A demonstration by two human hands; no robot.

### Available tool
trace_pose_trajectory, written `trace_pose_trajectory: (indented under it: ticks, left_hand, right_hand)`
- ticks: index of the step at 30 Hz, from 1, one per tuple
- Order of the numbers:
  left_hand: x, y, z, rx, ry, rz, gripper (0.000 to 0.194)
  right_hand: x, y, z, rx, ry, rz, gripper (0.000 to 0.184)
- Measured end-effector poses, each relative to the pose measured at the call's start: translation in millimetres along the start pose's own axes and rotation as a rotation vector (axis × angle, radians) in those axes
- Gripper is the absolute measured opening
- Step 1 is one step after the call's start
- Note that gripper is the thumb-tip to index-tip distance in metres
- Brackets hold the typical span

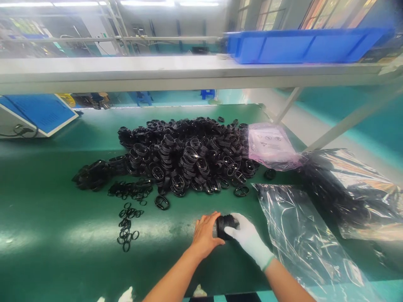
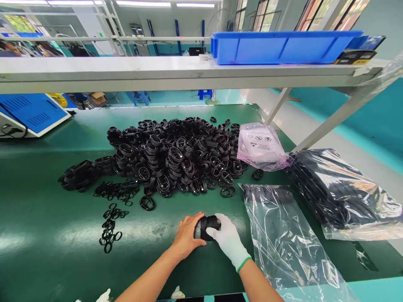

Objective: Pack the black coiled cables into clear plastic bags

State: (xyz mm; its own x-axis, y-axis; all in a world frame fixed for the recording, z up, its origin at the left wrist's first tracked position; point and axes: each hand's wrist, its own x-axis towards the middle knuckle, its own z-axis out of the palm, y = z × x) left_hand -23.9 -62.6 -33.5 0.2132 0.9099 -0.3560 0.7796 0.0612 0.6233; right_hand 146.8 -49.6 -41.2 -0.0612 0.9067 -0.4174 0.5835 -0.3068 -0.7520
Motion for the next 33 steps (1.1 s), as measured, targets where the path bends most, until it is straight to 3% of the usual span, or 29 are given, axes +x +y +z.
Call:
trace_pose_trajectory:
  ticks: [3, 6, 8, 11, 13, 17, 20, 22, 26, 29, 33]
  left_hand:
    - [-0.4, -3.6, 2.0, 0.012, -0.002, 0.008, 0.085]
    - [0.6, -5.2, -9.6, 0.002, -0.029, 0.034, 0.086]
    - [8.7, -2.0, -25.7, -0.008, -0.007, 0.068, 0.069]
    - [36.5, 10.4, -51.9, 0.181, 0.188, 0.121, 0.034]
    - [59.2, 20.4, -63.3, 0.333, 0.263, 0.14, 0.031]
    - [77.9, 31.6, -69.6, 0.381, 0.227, 0.161, 0.027]
    - [57.6, 28.2, -68.3, 0.393, 0.199, 0.157, 0.014]
    - [38.1, 21.2, -64.8, 0.224, 0.159, 0.027, 0.006]
    - [16.8, 6.0, -44.6, -0.321, 0.014, -0.296, 0.028]
    - [17.8, 1.8, -22.6, -0.468, -0.03, -0.345, 0.036]
    - [20.8, 2.7, -4.7, -0.617, -0.005, -0.361, 0.039]
  right_hand:
    - [-3.0, -7.9, 4.3, -0.074, 0.051, 0.006, 0.058]
    - [-6.3, -18.4, 10.0, -0.147, 0.087, 0.064, 0.063]
    - [-8.1, -23.6, 11.7, -0.163, 0.081, 0.099, 0.064]
    - [-10.6, -28.2, 10.4, -0.174, 0.069, 0.121, 0.066]
    - [-11.8, -29.5, 8.9, -0.175, 0.071, 0.126, 0.067]
    - [-12.5, -29.6, 8.6, -0.161, 0.073, 0.128, 0.066]
    - [-12.4, -29.4, 9.4, -0.159, 0.084, 0.118, 0.066]
    - [-12.5, -29.4, 9.3, -0.159, 0.087, 0.113, 0.067]
    - [-11.7, -28.2, 8.6, -0.159, 0.08, 0.119, 0.067]
    - [-10.3, -26.0, 9.0, -0.174, 0.069, 0.125, 0.066]
    - [-9.3, -24.8, 10.0, -0.195, 0.048, 0.12, 0.066]
